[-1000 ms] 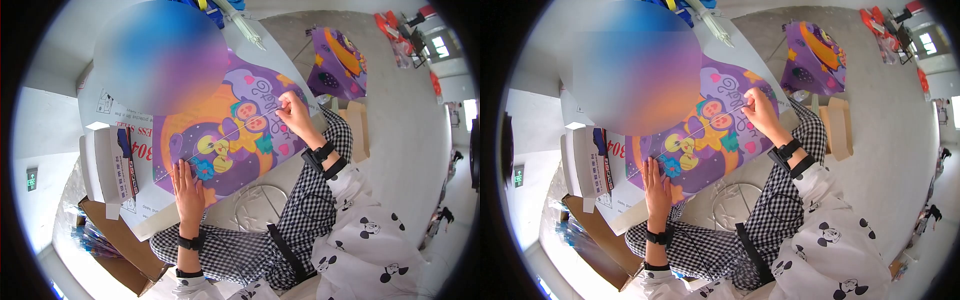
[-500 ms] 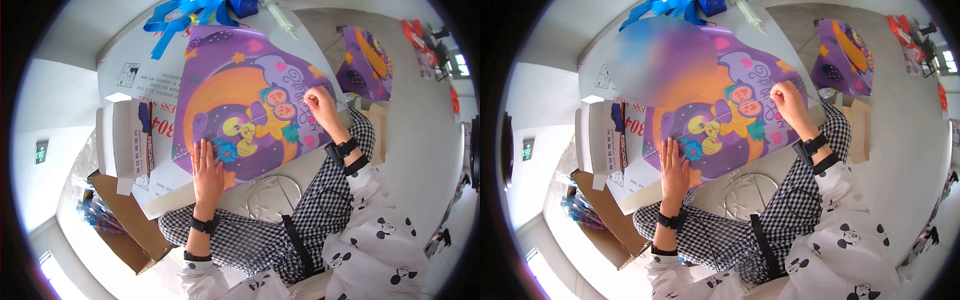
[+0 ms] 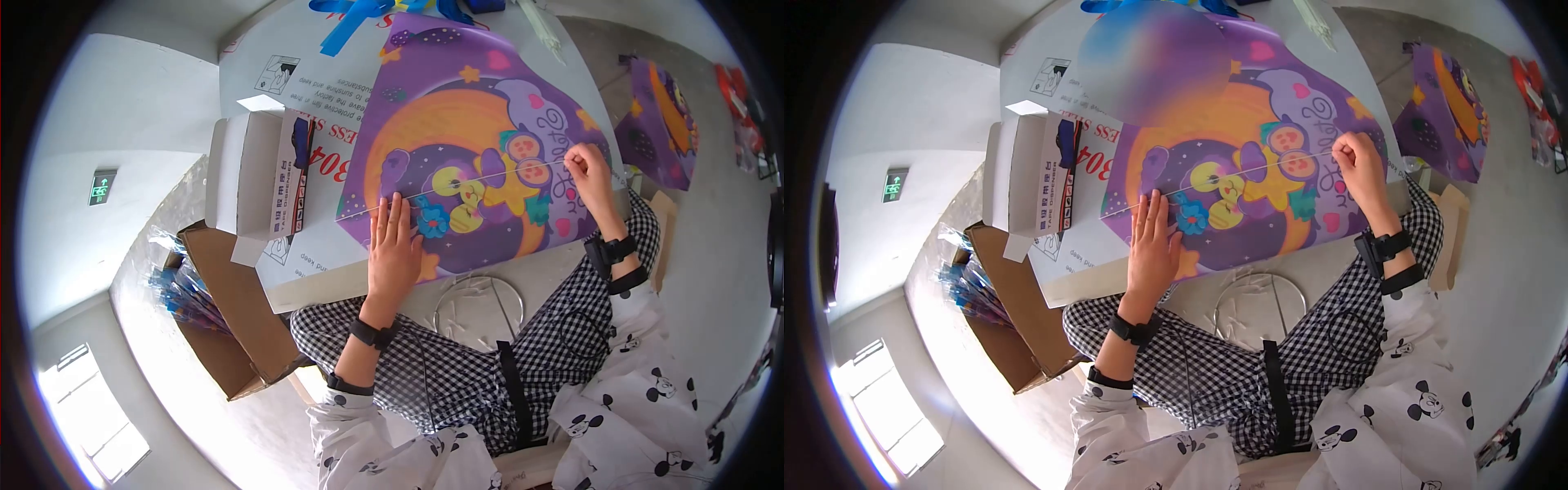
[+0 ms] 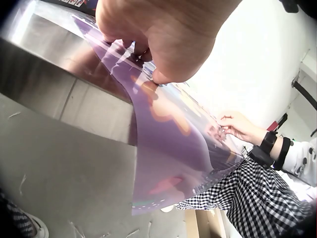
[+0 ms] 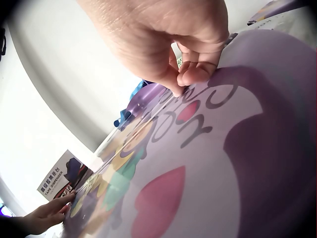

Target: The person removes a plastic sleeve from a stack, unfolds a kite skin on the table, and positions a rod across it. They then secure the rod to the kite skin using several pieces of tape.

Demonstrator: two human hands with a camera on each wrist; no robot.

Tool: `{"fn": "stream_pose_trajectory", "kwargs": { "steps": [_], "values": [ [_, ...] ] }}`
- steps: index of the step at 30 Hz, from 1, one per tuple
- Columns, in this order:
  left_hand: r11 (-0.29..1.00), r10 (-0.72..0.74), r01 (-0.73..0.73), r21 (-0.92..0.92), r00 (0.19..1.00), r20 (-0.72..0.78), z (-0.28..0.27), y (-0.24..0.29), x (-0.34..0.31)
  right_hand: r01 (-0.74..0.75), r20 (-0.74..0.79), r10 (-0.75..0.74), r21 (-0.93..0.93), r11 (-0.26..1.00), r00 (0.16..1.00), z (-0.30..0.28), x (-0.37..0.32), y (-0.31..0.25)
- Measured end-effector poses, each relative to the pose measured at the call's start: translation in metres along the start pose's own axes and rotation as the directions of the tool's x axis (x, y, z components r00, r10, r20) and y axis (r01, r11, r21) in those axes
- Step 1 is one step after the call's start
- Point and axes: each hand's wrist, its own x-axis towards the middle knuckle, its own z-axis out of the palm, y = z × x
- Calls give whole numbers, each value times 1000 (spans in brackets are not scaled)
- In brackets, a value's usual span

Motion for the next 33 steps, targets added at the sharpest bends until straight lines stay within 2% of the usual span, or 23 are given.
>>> {"fn": "stream_pose_trajectory", "kwargs": {
  "steps": [11,14,20,25,28,29,31,33],
  "values": [
    [1000,-16,16,-1,1000,11,-1,1,0,15,11,-15,-10,1000,1000,-2,0,-1],
    [1000,1,-1,12,1000,4,-1,1,0,-19,11,19,43,999,1000,-3,-1,0],
    [999,4,-4,35,1000,3,0,1,1,-79,59,77,30,996,995,-21,-7,-22],
    [1000,14,-13,24,1000,-15,-3,1,0,-84,114,76,61,995,991,-53,-18,-57],
    [996,-22,19,-84,999,-36,-10,4,-4,-51,166,37,81,995,985,-82,-21,-97],
    [993,-26,20,-116,998,-51,-19,9,-3,-84,198,67,75,994,978,-96,-20,-118],
    [982,-22,8,-191,997,-75,-50,23,-1,-90,236,33,235,968,971,-124,-9,-139],
    [976,-30,46,-214,997,77,-85,37,-6,-51,250,-45,362,931,967,-149,8,-154]
  ]
}}
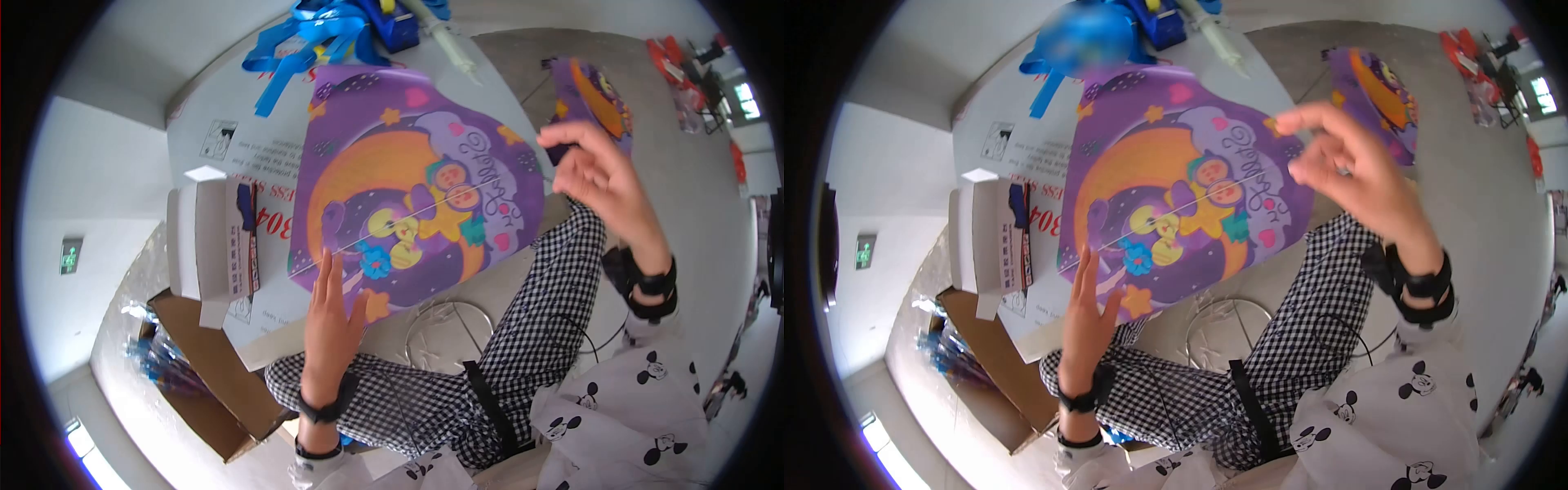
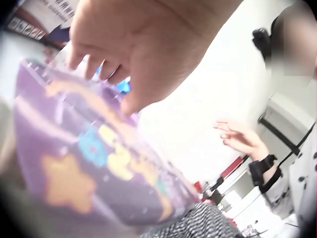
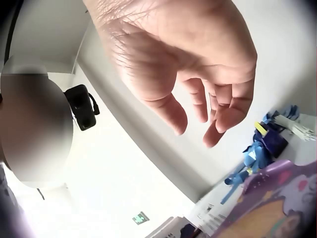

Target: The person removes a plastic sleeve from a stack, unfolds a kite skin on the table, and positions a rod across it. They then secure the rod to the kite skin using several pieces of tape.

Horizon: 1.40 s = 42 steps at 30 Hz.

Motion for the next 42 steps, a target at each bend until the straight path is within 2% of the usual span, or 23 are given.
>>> {"fn": "stream_pose_trajectory", "kwargs": {
  "steps": [2,4,6,8,9,10,11,12,15,16,19,20,23,24,27,28,29,31,35,37,38,40,42],
  "values": [
    [1000,-6,6,-6,996,93,-28,20,-2,99,60,-100,17,995,993,-25,34,-18],
    [1000,16,-16,1,991,136,-51,38,0,116,10,-116,-154,981,993,-31,83,-25],
    [1000,16,-19,22,992,127,-63,49,6,75,-25,-78,-85,994,997,-35,143,1],
    [999,40,-42,25,995,90,-68,52,12,-40,-30,41,10,999,999,-31,203,36],
    [999,40,-42,19,995,88,-70,52,14,-117,-51,112,-109,987,992,-25,229,45],
    [999,36,-37,12,996,87,-71,52,15,-119,-68,107,-206,971,992,-19,260,69],
    [1000,29,-29,5,995,91,-71,52,16,32,-128,-54,-169,985,990,-11,293,108],
    [1000,13,-13,-1,996,87,-70,52,17,-10,-150,-32,-270,963,988,-3,304,108],
    [1000,-12,15,-19,993,120,-69,50,19,-93,-286,71,-64,994,955,23,334,121],
    [1000,-2,4,-16,994,109,-67,48,20,-137,-277,120,-41,990,953,25,344,122],
    [999,-37,39,-14,991,131,-66,41,17,-193,-436,241,152,969,867,45,358,124],
    [998,-65,68,-13,988,139,-67,40,16,-226,-447,325,260,939,834,49,362,122],
    [987,-140,150,-59,979,149,-62,32,10,-200,-388,376,423,884,841,55,362,109],
    [983,-157,169,-69,976,151,-61,32,8,-256,-320,426,457,852,846,53,379,124],
    [971,-204,222,-94,965,167,-56,33,3,-429,-280,585,461,777,761,52,395,117],
    [966,-217,238,-102,960,177,-55,33,1,-322,-265,517,534,782,814,50,393,117],
    [961,-230,254,-112,955,188,-53,33,0,-299,-301,516,546,783,802,48,397,114],
    [941,-268,302,-150,940,213,-51,37,-3,-448,-321,649,514,731,690,49,418,108],
    [945,-212,258,-200,951,224,-47,45,-10,-196,-381,517,627,754,767,62,390,106],
    [959,-43,91,-267,983,181,-44,47,-17,-60,-400,458,698,714,794,69,372,104],
    [955,46,1,-296,987,153,-43,48,-19,-84,-383,475,703,706,792,70,370,114],
    [968,32,21,-251,978,205,-48,65,-25,-130,-373,440,623,771,817,66,356,124],
    [978,23,23,-209,976,217,-47,86,-34,-134,-407,443,598,790,799,69,339,124]
  ]
}}
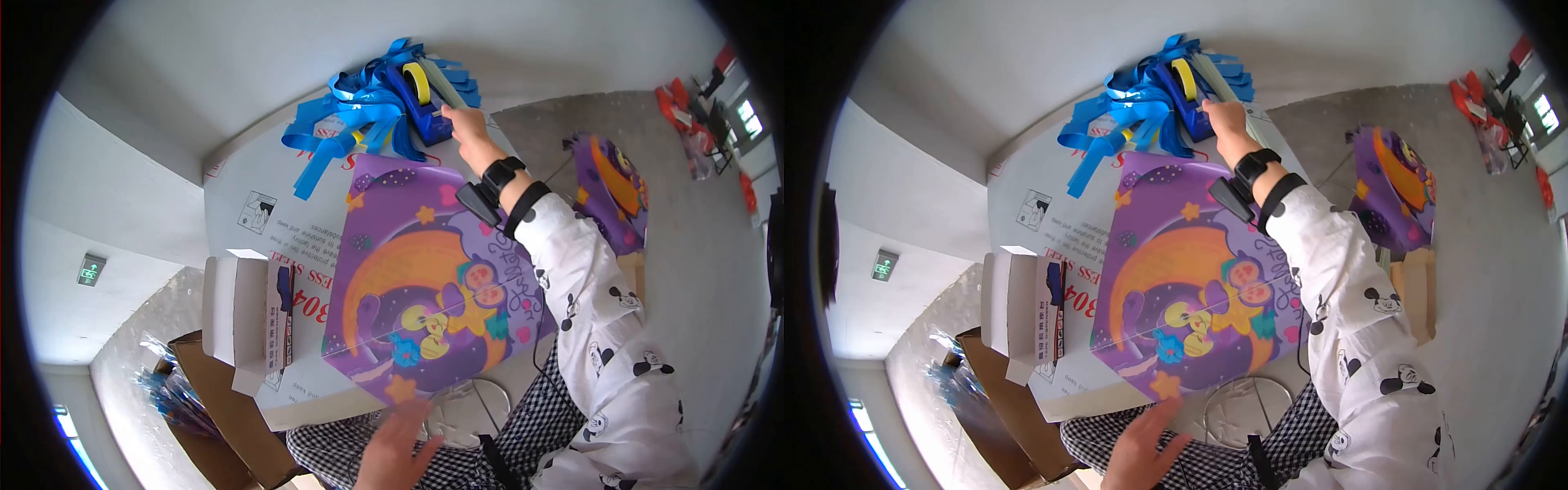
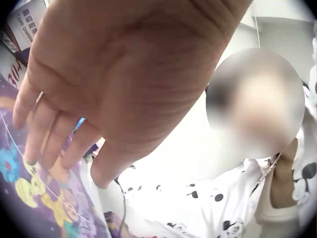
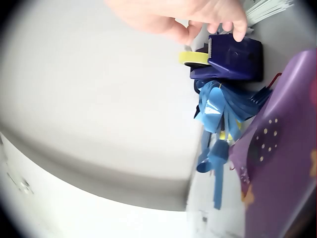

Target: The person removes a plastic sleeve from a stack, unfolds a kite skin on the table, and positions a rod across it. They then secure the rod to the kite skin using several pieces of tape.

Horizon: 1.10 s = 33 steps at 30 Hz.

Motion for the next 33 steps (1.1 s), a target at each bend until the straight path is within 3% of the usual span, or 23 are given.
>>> {"fn": "stream_pose_trajectory", "kwargs": {
  "steps": [4,5,7,9,11,13,15,17,19,22,24,27,28,29,31,33],
  "values": [
    [953,52,11,-304,979,199,10,51,2,-143,145,125,121,982,981,-30,-36,-15],
    [864,101,31,-502,967,233,14,59,2,-170,175,146,132,977,974,-37,-44,-17],
    [572,214,95,-815,942,260,31,65,4,-217,238,178,153,964,955,-51,-53,-21],
    [69,291,143,-987,944,157,52,71,25,-217,256,173,153,964,951,-60,-68,-27],
    [-220,218,89,-972,975,40,49,98,53,-232,268,187,145,962,945,-67,-84,-30],
    [-558,74,27,-829,997,-17,52,121,90,-251,280,208,128,959,937,-73,-92,-30],
    [-503,-187,-96,-859,982,0,50,124,146,-189,318,132,158,969,939,-82,-96,-21],
    [-460,-396,-247,-853,917,-52,45,111,216,-100,369,14,215,971,929,-95,-100,-10],
    [-367,-534,-256,-895,845,-23,38,86,284,-147,361,65,204,968,930,-99,-111,-24],
    [-431,-474,-114,-895,873,117,27,49,365,-282,343,193,233,931,919,-92,-93,-16],
    [-508,-398,-68,-858,903,165,23,36,400,-267,412,150,244,932,899,-97,-88,-13],
    [-412,-405,-5,-911,897,178,15,37,428,-198,417,106,185,962,903,-103,-81,-10],
    [-291,-466,-92,-952,883,57,16,29,447,-186,373,117,154,970,920,-104,-82,-14],
    [-336,-442,-73,-939,892,89,10,19,462,-174,330,126,119,977,935,-106,-83,-18],
    [-422,-395,-32,-906,906,152,-2,6,476,-125,422,62,123,984,904,-113,-88,-19],
    [-336,-378,-77,-939,924,59,-3,12,474,-121,462,50,125,985,886,-114,-90,-15]
  ]
}}
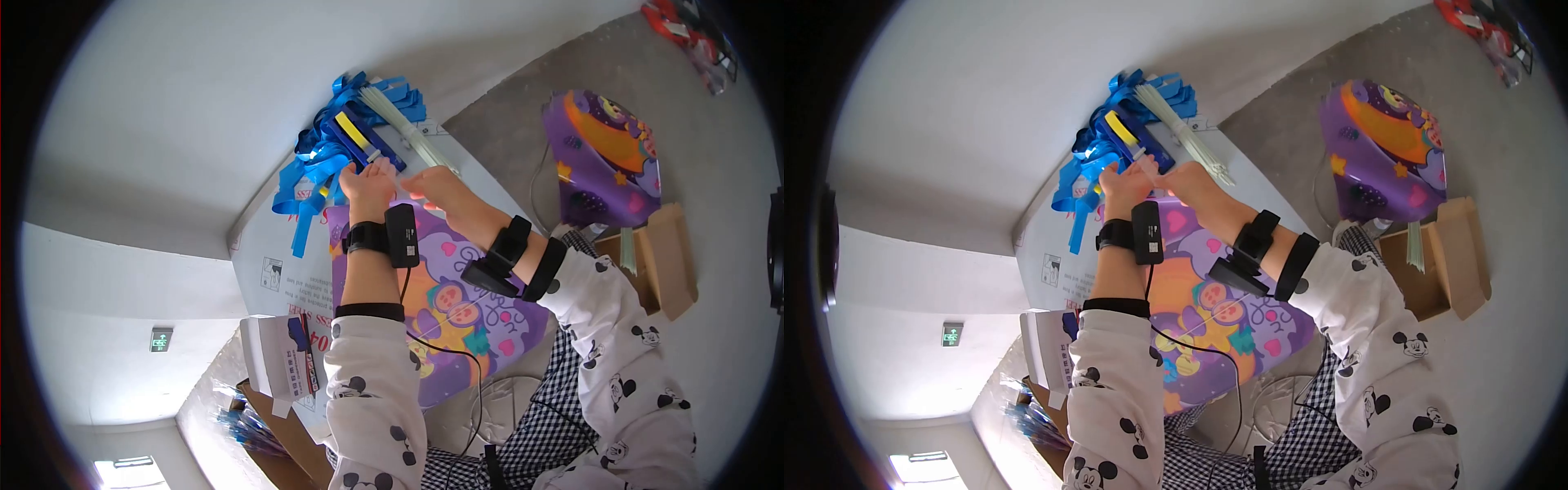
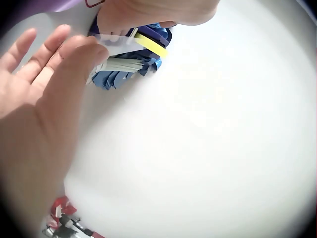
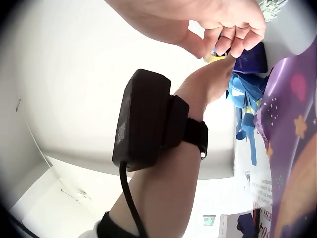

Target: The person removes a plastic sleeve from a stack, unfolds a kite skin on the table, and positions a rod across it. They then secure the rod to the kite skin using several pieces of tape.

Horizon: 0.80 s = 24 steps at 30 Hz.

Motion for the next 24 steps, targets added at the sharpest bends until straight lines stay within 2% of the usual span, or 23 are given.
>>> {"fn": "stream_pose_trajectory", "kwargs": {
  "steps": [2,5,7,9,10,11,13,15,18,21,24],
  "values": [
    [997,58,-58,43,998,-7,11,-2,-10,-36,-16,37,10,999,999,1,5,11],
    [998,20,-21,60,1000,22,9,3,-14,74,-169,-53,124,989,984,11,-23,27],
    [997,15,-15,74,1000,1,13,5,-18,-34,-111,48,122,992,993,5,-63,35],
    [993,7,-6,120,1000,-10,10,8,-16,-94,-190,103,54,994,976,-2,-115,51],
    [987,0,2,162,1000,-10,8,10,-13,-168,-93,167,-3,986,982,-10,-144,43],
    [979,-7,9,202,1000,-9,6,12,-10,-240,-95,238,-12,971,967,-16,-172,42],
    [952,27,-21,305,999,-17,4,11,-11,-198,-209,199,27,980,957,-24,-219,52],
    [928,68,-49,369,997,-38,4,10,-9,-272,-251,270,26,962,929,-36,-261,57],
    [914,117,-70,400,989,-94,0,6,0,-308,-248,304,24,951,920,-44,-315,87],
    [901,142,-73,428,981,-131,-2,2,10,-343,-313,348,73,937,884,-44,-343,94],
    [856,196,-103,507,972,-132,-6,-6,22,-294,-315,268,-38,955,911,-46,-346,89]
  ]
}}
